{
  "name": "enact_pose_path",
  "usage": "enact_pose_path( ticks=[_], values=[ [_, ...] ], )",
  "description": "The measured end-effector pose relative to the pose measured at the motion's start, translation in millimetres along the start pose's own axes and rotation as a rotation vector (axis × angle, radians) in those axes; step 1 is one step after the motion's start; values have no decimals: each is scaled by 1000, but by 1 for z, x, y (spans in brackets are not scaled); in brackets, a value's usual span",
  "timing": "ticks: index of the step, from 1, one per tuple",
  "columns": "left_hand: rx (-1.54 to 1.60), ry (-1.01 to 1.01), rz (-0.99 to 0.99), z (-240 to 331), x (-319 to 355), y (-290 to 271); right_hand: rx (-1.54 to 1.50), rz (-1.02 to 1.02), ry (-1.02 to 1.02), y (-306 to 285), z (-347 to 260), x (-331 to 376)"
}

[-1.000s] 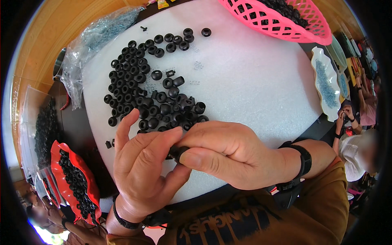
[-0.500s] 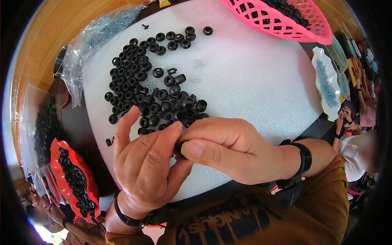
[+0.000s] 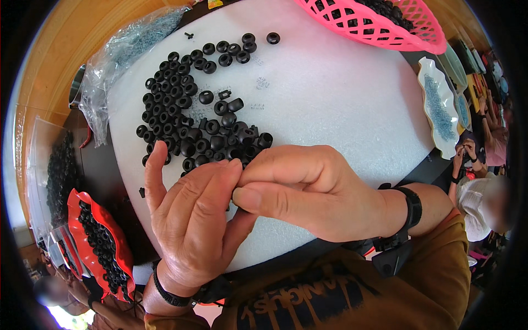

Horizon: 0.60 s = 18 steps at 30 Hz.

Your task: The person is manually assembling small black rubber or plastic industrial components by inserting one part into another.

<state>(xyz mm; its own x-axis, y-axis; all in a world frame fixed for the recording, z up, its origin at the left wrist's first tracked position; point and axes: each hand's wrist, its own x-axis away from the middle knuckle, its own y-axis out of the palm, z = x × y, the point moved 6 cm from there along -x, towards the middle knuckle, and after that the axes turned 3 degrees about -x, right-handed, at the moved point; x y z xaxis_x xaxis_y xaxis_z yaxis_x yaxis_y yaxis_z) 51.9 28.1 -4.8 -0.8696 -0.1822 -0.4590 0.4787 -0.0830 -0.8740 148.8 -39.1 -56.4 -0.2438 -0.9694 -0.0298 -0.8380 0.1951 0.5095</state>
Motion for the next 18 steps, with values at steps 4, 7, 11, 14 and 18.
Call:
enact_pose_path(
  ticks=[4, 7, 11, 14, 18],
  values=[
    [26, -12, 17, 0, -1, -2, 168, -28, -169, 0, -9, -1],
    [2, -4, 16, 0, 0, -1, 186, -27, -159, 0, -8, 0],
    [-44, 12, 34, 2, 2, -1, 207, -12, -124, 0, -9, 1],
    [-45, 4, 37, 1, 2, -1, 255, -94, 34, 0, -9, 1],
    [-5, 5, 22, 0, 1, 1, 134, 29, -62, 0, -5, 0]
  ],
)
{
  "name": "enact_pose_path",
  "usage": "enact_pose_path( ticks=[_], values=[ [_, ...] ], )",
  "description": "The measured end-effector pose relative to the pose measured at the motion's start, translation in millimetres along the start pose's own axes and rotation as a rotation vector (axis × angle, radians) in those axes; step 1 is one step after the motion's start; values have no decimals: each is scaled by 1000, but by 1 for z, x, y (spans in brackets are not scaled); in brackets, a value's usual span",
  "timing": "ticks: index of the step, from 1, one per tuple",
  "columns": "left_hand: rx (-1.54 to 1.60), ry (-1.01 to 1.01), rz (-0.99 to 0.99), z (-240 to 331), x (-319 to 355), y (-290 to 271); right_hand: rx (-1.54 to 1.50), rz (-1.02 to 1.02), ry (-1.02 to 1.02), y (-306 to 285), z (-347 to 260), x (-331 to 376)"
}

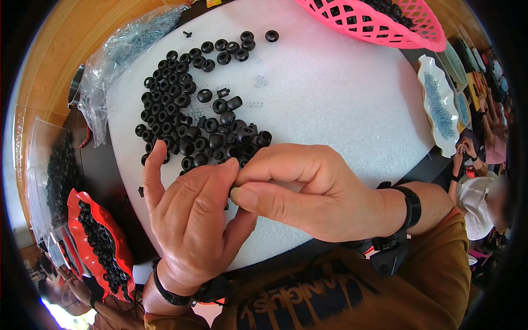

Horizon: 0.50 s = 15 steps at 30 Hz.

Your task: The person is manually assembling small black rubber or plastic industrial components by inserting one part into another.

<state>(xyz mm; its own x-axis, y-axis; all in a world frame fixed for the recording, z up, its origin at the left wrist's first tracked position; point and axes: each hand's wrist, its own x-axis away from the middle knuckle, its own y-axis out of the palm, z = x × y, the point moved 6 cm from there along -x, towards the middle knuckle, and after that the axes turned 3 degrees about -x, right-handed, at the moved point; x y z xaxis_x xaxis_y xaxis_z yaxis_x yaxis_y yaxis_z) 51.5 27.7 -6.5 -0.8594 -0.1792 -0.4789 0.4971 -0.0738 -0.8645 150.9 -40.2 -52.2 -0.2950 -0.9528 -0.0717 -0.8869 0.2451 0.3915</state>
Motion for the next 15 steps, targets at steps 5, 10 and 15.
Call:
enact_pose_path(
  ticks=[5, 10, 15],
  values=[
    [55, 7, 23, 0, 1, -1, 25, -17, -42, 1, -3, 0],
    [47, 13, 29, -1, 1, -2, -2, -29, -29, 2, -2, 2],
    [-8, 19, -31, 0, -1, -3, -5, -54, 3, 2, -2, 2]
  ],
)
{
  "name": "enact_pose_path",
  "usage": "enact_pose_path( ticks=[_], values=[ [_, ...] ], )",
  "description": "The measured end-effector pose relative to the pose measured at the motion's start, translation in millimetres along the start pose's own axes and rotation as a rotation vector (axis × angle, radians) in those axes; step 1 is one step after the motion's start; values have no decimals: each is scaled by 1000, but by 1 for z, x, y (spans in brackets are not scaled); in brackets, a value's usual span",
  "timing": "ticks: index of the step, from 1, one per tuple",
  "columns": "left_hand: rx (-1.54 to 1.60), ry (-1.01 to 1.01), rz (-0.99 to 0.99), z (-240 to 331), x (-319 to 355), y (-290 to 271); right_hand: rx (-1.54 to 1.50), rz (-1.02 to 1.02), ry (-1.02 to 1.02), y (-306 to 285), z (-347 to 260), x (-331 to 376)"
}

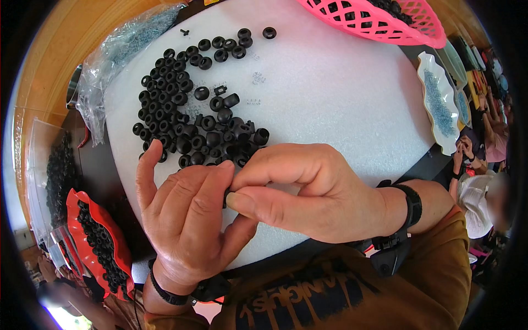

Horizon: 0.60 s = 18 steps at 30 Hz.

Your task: The person is manually assembling small black rubber or plastic industrial components by inserting one part into another.

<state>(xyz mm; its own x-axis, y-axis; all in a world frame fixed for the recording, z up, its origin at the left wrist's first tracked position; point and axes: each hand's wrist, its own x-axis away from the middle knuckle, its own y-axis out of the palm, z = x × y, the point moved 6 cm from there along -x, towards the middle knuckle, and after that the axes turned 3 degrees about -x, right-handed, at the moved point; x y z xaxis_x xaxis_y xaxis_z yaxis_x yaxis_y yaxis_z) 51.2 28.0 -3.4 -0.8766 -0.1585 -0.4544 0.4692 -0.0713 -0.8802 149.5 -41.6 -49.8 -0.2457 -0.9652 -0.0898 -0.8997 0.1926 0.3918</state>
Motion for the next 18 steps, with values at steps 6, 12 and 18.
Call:
enact_pose_path(
  ticks=[6, 12, 18],
  values=[
    [12, 42, 44, -3, 3, 0, -94, -16, 106, 3, 3, 0],
    [63, 12, 43, -7, 2, -1, -182, -85, 192, 7, 6, 0],
    [47, 1, 39, -7, 2, -3, -161, -136, 181, 8, 3, 2]
  ],
)
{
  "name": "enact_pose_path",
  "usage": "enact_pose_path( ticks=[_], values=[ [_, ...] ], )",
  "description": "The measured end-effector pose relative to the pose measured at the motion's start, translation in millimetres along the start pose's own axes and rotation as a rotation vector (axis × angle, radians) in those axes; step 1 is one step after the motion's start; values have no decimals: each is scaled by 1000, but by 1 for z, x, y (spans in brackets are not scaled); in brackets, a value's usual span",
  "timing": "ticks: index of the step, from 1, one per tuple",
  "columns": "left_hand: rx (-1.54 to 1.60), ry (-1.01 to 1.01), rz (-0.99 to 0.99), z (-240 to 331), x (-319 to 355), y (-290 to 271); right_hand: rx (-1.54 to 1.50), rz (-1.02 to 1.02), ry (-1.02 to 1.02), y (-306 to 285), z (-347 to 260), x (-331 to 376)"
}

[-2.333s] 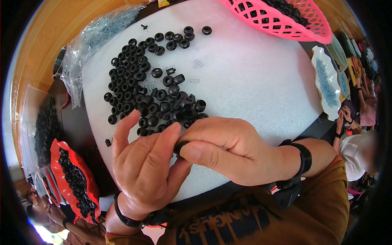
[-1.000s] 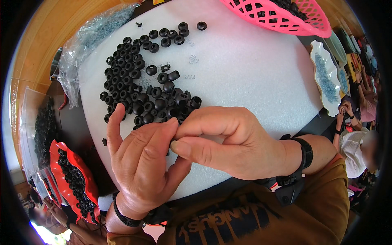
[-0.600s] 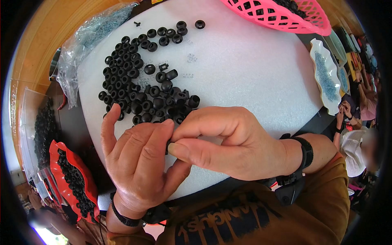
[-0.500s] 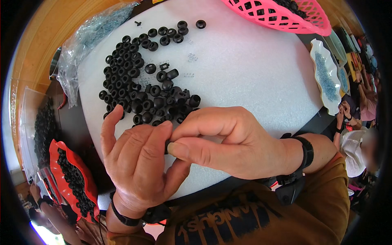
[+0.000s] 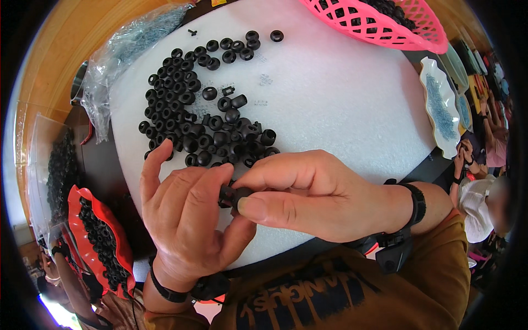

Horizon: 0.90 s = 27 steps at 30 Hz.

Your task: The person is manually assembling small black rubber or plastic industrial components by inserting one part into another.

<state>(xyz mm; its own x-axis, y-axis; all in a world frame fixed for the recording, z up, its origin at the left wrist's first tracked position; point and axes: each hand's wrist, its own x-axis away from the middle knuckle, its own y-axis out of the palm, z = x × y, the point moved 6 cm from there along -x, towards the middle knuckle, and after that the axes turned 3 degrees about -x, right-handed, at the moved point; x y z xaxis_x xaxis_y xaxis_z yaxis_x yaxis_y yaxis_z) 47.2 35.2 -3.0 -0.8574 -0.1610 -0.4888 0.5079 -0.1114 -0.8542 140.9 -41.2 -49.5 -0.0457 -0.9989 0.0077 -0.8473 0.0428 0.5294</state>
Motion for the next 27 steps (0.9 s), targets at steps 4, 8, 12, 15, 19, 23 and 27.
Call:
enact_pose_path(
  ticks=[4, 8, 12, 15, 19, 23, 27],
  values=[
    [-86, 15, -62, 2, 1, 1, 69, 3, 34, -4, 3, 0],
    [-111, 21, -79, 2, 1, -2, 155, -2, 30, -5, 3, -1],
    [-92, 22, -85, 2, 1, -2, 165, 28, -88, -6, 2, -2],
    [-88, 13, -89, 2, 2, -2, 191, 25, -38, -7, 4, -2],
    [21, -29, -100, 3, 0, 0, 166, 6, -2, -7, 3, -2],
    [115, -25, -83, 1, -5, -3, 142, 20, -34, -8, 3, -3],
    [330, -104, -74, -8, -1, -4, 273, 40, -133, -5, -4, -2]
  ],
)
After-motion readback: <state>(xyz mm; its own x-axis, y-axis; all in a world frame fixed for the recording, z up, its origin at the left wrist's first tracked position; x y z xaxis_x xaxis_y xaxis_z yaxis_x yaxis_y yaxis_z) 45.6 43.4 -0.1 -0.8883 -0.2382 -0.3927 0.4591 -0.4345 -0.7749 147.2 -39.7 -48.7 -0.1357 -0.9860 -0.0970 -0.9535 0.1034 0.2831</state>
